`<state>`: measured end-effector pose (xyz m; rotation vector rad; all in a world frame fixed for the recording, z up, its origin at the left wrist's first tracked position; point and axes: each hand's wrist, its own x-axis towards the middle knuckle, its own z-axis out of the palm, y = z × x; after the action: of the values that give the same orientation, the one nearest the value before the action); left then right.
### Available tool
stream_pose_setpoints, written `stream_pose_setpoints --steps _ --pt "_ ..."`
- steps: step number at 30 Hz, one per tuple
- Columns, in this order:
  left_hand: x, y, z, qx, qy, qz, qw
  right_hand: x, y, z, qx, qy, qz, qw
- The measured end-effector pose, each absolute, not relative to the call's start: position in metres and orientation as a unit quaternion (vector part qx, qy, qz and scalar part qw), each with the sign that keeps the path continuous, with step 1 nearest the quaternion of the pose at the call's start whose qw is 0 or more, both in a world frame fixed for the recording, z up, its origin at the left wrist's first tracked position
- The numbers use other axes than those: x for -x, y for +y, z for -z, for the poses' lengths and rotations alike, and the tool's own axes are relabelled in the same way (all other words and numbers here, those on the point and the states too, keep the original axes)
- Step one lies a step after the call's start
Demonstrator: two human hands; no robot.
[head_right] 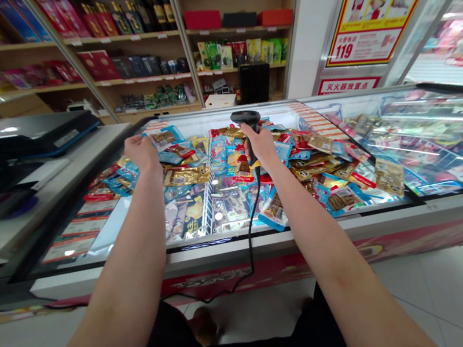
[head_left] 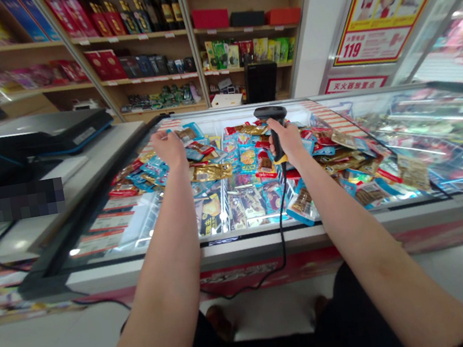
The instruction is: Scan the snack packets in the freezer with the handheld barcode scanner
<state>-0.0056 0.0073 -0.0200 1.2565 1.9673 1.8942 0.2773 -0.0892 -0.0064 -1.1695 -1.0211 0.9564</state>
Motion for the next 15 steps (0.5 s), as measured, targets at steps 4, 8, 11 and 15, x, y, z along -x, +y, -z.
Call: stream_pose_setpoints --steps 4,8,11,15 --pt "0.003 -0.018 0.014 -0.383 0.731 -0.563 0.056 -0.281 -0.086 0.007 0.506 -0.432 -0.405 0.627" --pt "-0.007 -0.033 0.021 -0.451 0.777 -0.438 0.032 -0.282 -0.085 0.007 0.516 -0.426 -0.399 0.627" --pt "-0.010 -0.035 0.023 -0.482 0.778 -0.403 0.011 -0.283 -0.085 0.006 0.524 -0.415 -0.400 0.626" --pt "-0.023 -0.036 0.019 -0.509 0.752 -0.419 -0.013 -0.284 -0.086 0.002 0.527 -0.383 -0.407 0.640"
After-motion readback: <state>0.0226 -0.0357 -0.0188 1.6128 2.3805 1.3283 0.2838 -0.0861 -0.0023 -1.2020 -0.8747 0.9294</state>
